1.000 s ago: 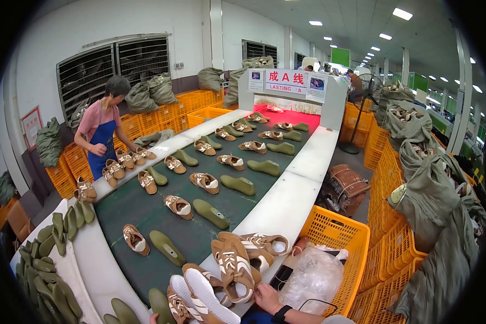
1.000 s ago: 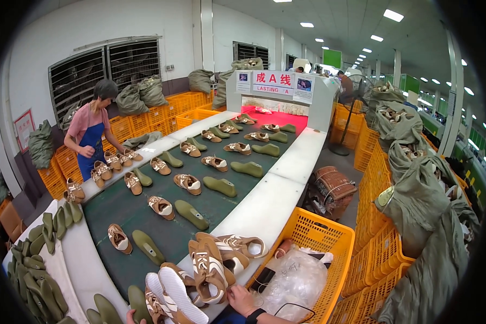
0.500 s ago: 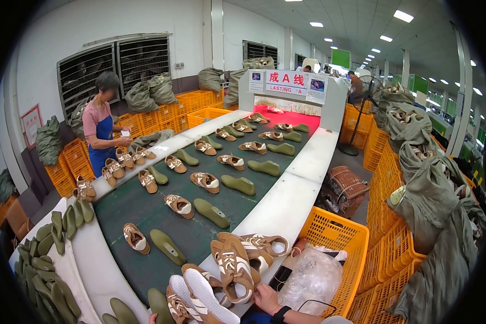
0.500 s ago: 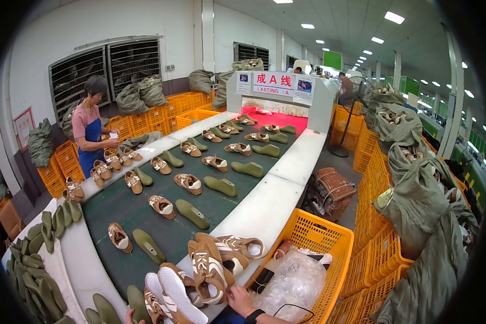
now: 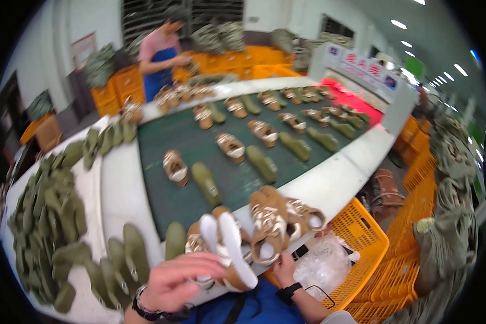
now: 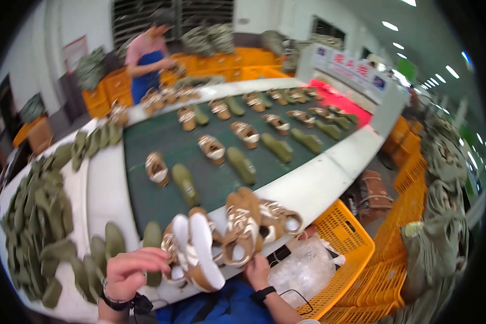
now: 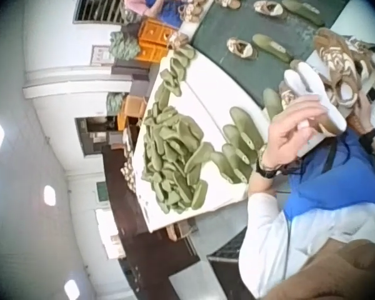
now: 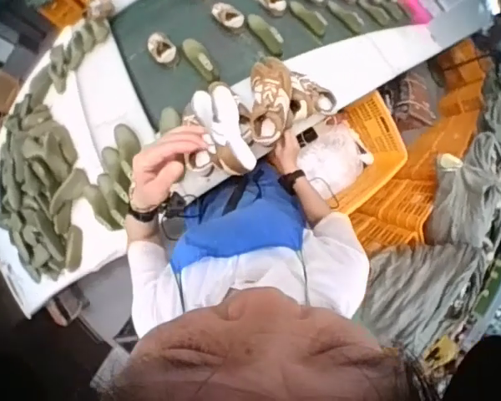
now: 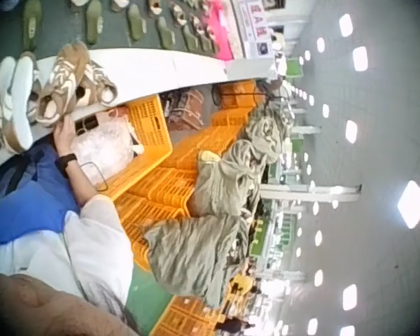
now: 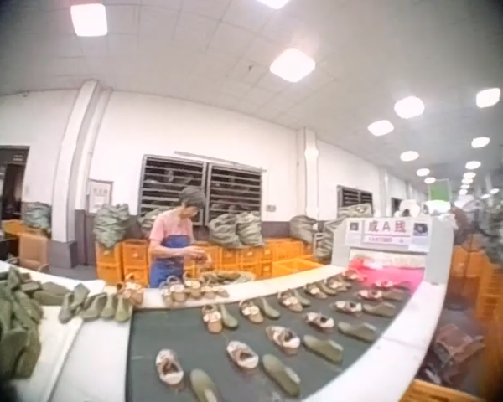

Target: The recorder is organizing shoe components and green shoe lasts on a workbench and conveyor line in a shoe factory.

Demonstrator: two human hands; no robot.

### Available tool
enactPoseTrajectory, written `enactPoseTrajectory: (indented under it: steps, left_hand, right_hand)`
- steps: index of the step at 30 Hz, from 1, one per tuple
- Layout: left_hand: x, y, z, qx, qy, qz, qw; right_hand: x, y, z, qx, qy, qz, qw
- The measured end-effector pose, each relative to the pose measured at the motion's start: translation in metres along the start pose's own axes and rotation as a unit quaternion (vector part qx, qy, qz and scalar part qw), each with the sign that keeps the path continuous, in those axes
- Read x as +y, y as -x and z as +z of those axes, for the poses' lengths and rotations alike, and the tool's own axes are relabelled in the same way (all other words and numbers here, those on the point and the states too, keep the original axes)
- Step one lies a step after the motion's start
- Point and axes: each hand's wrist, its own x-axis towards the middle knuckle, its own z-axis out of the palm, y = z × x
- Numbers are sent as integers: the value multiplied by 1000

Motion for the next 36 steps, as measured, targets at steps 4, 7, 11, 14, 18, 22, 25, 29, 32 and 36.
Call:
enactPoseTrajectory:
  steps: [4, 7, 11, 14, 18, 22, 25, 29, 32, 36]
  left_hand:
    - [68, 16, 35, -174, 176, 177, 953]
    - [72, 20, 37, -247, 234, 236, 910]
    - [76, 17, 42, -229, 229, 266, 908]
    - [80, 16, 44, -209, 224, 287, 908]
    - [82, 2, 36, -189, 228, 317, 901]
    - [90, -8, 14, -166, 218, 347, 897]
    - [102, -4, -5, -147, 191, 367, 899]
    - [123, 22, 11, -76, 221, 341, 911]
    - [90, 62, 11, 207, 82, 281, 934]
    - [22, 92, -31, 168, -256, -130, 943]
  right_hand:
    - [-21, -3, 7, -37, -11, -34, 999]
    - [-22, -2, 9, -39, -24, -31, 998]
    - [-15, 7, 5, -31, -29, -34, 999]
    - [-18, 7, 3, -39, -36, -34, 998]
    - [-15, 2, 1, -36, -21, -27, 999]
    - [-18, -2, 6, -36, -36, -19, 999]
    - [-20, 0, 13, -54, -31, -21, 998]
    - [0, 10, 20, -33, -59, 2, 998]
    - [-17, 10, 39, 15, -157, -23, 987]
    - [-59, 6, 56, -24, -224, -47, 973]
